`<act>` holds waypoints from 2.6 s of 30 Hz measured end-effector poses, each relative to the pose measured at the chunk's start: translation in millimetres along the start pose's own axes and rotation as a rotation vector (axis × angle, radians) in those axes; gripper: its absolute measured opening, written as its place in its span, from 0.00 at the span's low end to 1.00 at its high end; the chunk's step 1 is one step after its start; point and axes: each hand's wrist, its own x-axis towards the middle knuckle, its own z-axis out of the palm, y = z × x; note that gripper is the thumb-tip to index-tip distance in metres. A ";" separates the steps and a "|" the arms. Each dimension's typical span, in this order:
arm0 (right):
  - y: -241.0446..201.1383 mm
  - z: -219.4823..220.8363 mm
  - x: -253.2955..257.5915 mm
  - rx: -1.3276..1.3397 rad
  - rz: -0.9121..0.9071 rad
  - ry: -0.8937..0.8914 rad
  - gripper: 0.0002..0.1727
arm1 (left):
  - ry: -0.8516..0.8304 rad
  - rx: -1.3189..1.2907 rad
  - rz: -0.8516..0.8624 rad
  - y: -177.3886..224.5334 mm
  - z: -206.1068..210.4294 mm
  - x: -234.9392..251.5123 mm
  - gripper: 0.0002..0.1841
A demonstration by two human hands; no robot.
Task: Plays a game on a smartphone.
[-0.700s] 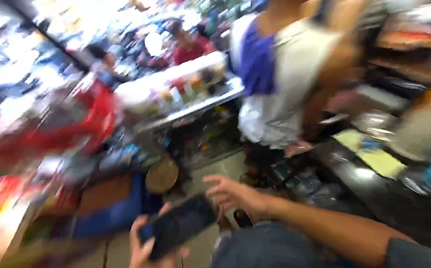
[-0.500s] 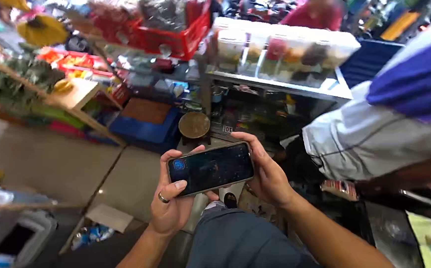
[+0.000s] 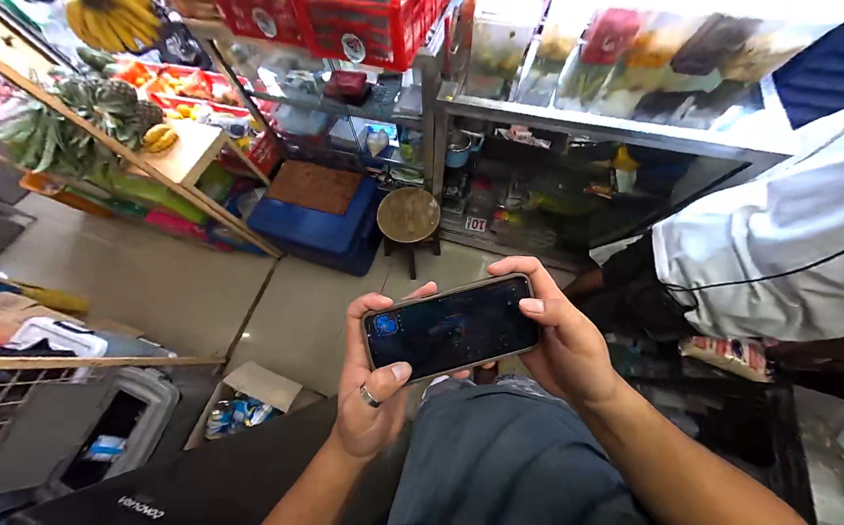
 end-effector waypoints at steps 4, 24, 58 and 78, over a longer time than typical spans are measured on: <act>-7.3 -12.5 -27.1 0.031 -0.041 0.036 0.22 | -0.066 0.019 -0.027 -11.2 19.8 -0.8 0.29; 7.8 -10.6 -79.0 -0.034 -0.062 0.195 0.25 | -0.080 0.002 -0.135 -32.8 23.9 -25.5 0.30; 14.6 -1.4 -64.5 -0.227 -0.127 0.346 0.22 | -0.026 -0.041 -0.141 -30.4 20.8 -23.5 0.25; 13.8 -7.9 -70.0 -0.151 -0.112 0.276 0.24 | -0.072 -0.066 -0.129 -29.0 20.3 -24.7 0.27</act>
